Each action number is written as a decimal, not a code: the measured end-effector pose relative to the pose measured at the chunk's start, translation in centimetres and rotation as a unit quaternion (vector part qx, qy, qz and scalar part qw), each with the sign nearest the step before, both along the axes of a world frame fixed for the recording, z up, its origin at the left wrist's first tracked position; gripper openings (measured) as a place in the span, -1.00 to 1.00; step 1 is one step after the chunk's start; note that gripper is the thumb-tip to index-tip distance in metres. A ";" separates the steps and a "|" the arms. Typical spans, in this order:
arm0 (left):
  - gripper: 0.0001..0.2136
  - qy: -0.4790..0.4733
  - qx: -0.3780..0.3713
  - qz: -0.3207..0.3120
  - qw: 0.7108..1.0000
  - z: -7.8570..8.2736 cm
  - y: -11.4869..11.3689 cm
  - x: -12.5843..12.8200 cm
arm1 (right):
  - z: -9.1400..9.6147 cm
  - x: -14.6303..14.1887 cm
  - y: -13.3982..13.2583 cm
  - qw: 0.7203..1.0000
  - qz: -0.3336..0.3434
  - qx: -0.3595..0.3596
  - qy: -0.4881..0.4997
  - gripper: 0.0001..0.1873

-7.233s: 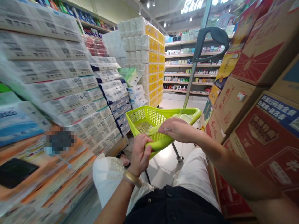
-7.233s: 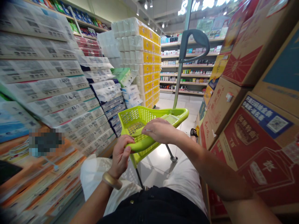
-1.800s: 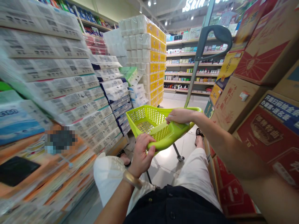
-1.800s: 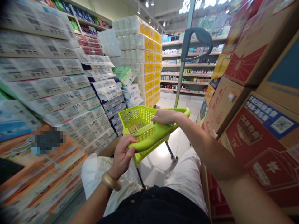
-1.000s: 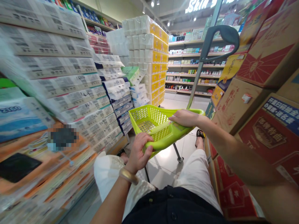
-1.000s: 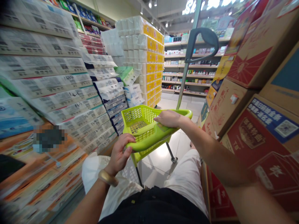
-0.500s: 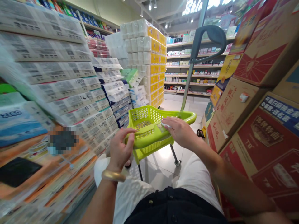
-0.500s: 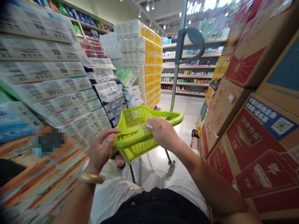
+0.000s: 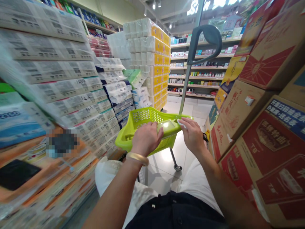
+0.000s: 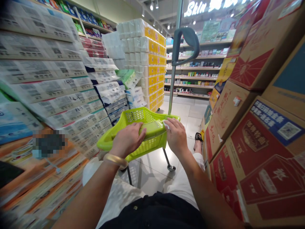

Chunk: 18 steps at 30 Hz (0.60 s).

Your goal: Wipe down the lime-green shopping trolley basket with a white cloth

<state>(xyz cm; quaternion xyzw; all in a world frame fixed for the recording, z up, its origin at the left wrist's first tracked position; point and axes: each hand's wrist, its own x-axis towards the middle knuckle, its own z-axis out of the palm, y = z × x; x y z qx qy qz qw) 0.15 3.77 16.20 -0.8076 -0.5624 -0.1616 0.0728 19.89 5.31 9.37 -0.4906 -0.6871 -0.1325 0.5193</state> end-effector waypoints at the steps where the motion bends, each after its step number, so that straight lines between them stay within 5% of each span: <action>1: -0.56 0.014 -0.007 0.006 1.000 0.0 -0.1 0.0 | -0.3 -0.2 -0.1 1.000 0.005 0.004 0.006 -0.69; 6: -0.53 0.041 0.007 0.003 0.999 0.1 -0.4 -0.4 | -0.9 -1.5 -0.7 0.998 0.065 0.020 -0.003 -0.68; 13: -0.53 0.047 0.006 -0.010 0.999 0.3 -1.4 -0.8 | -0.8 0.3 -0.8 0.999 -0.013 0.024 0.046 -0.70; 18: -0.53 0.039 0.011 -0.012 0.999 0.3 -1.9 -1.6 | -0.8 -1.4 -2.5 0.998 0.055 0.031 -0.010 -0.71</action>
